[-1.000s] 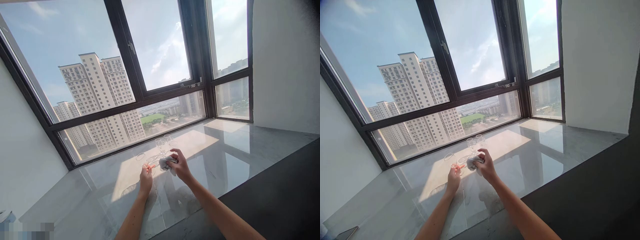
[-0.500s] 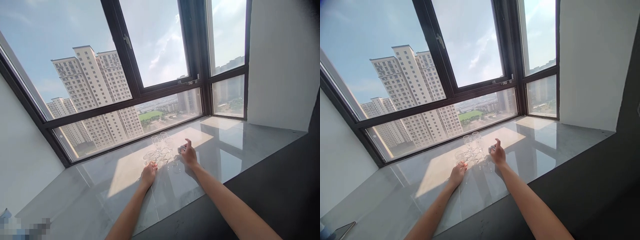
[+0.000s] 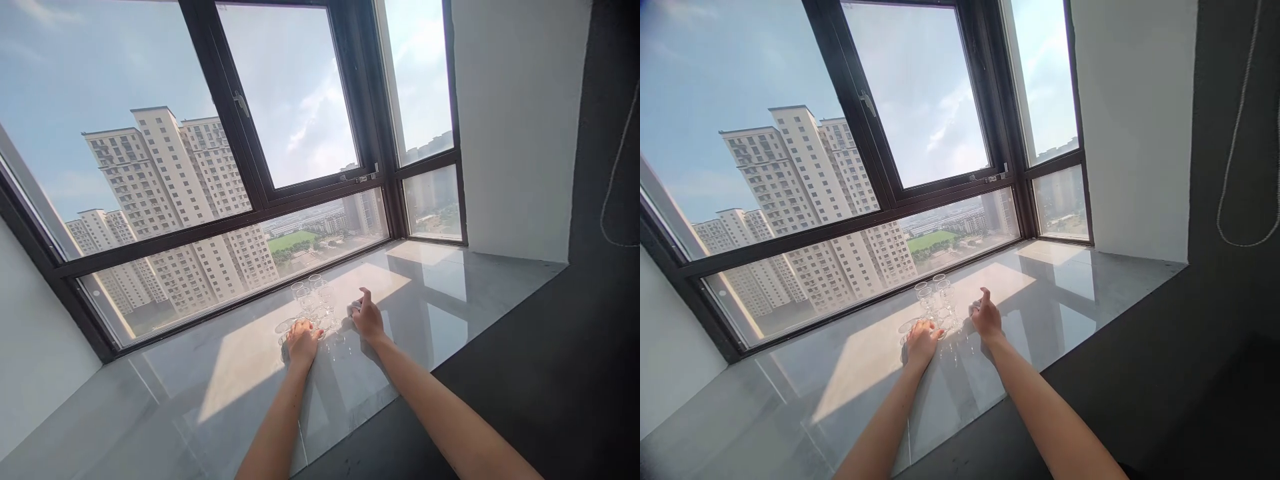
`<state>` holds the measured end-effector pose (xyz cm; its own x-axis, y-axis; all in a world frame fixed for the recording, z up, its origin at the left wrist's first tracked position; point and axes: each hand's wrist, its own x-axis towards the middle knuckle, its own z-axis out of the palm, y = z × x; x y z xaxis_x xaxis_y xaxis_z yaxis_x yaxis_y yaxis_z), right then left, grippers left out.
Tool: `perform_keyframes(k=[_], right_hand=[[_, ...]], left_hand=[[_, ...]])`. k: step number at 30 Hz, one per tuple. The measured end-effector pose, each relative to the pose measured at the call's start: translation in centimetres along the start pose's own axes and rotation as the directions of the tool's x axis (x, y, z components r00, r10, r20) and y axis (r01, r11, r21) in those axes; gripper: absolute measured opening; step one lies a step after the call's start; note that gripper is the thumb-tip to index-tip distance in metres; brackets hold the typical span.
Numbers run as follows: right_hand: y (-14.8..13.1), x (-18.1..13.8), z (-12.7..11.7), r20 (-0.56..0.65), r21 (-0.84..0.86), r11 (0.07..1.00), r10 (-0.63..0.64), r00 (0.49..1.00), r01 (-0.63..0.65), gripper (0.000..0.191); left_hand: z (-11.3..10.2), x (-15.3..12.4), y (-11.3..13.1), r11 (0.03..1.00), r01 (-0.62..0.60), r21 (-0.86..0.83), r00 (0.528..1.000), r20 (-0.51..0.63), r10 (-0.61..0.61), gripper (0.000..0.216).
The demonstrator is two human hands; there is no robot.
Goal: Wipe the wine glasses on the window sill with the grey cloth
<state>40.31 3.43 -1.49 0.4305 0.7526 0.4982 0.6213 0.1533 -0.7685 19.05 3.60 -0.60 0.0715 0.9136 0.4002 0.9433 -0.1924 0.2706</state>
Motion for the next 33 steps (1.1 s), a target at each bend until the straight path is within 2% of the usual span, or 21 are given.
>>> perform_keyframes(k=[3, 5, 7, 9, 12, 16, 18, 22, 26, 33], right_hand=[[-0.1, -0.2, -0.3, 0.01, 0.006, 1.0, -0.008, 1.0, 0.008, 0.056], [0.0, -0.2, -0.3, 0.011, 0.011, 1.0, -0.001, 1.0, 0.001, 0.056], [0.1, -0.1, -0.3, 0.012, 0.011, 1.0, 0.02, 1.0, -0.02, 0.056], [0.2, -0.1, -0.2, 0.011, 0.01, 0.999, 0.043, 0.999, -0.043, 0.056], [0.4, 0.1, -0.1, 0.01, -0.003, 0.998, 0.067, 0.998, -0.067, 0.055], [0.2, 0.0, -0.2, 0.023, -0.039, 0.995, 0.095, 0.995, -0.094, 0.053], [0.1, 0.0, -0.4, 0.046, -0.077, 0.991, 0.112, 0.993, -0.108, 0.053], [-0.5, -0.2, -0.8, 0.115, -0.23, 0.966, 0.15, 0.982, -0.121, 0.05], [-0.9, -0.5, -1.3, 0.125, -0.347, 0.936, 0.115, 0.985, -0.065, 0.047], [-0.8, -1.0, -1.6, 0.226, -0.336, 0.942, 0.102, 0.969, -0.021, 0.064]], left_hand=[[-0.6, -0.6, -0.1, 0.995, 0.082, -0.062, 0.993, -0.077, -0.087, 0.021], [-1.2, -1.5, -0.3, 0.988, 0.077, -0.135, 0.99, -0.106, -0.091, 0.022], [-1.7, -2.8, -0.2, 0.98, -0.01, -0.199, 0.996, -0.09, -0.008, 0.027], [-1.9, -4.2, 0.5, 0.96, -0.142, -0.241, 0.99, -0.047, 0.134, 0.031], [-1.8, -5.9, 2.2, 0.915, -0.303, -0.266, 0.951, -0.016, 0.31, 0.034], [-1.6, -6.8, 3.9, 0.867, -0.407, -0.286, 0.905, -0.001, 0.424, 0.036], [-1.6, -6.8, 4.1, 0.857, -0.41, -0.311, 0.899, 0.019, 0.437, 0.037], [-1.7, -6.6, 3.7, 0.86, -0.358, -0.365, 0.92, 0.022, 0.392, 0.04], [-1.6, -6.3, 3.3, 0.856, -0.33, -0.399, 0.931, 0.012, 0.364, 0.041], [-1.6, -6.5, 3.3, 0.843, -0.353, -0.407, 0.912, 0.05, 0.406, 0.041]])
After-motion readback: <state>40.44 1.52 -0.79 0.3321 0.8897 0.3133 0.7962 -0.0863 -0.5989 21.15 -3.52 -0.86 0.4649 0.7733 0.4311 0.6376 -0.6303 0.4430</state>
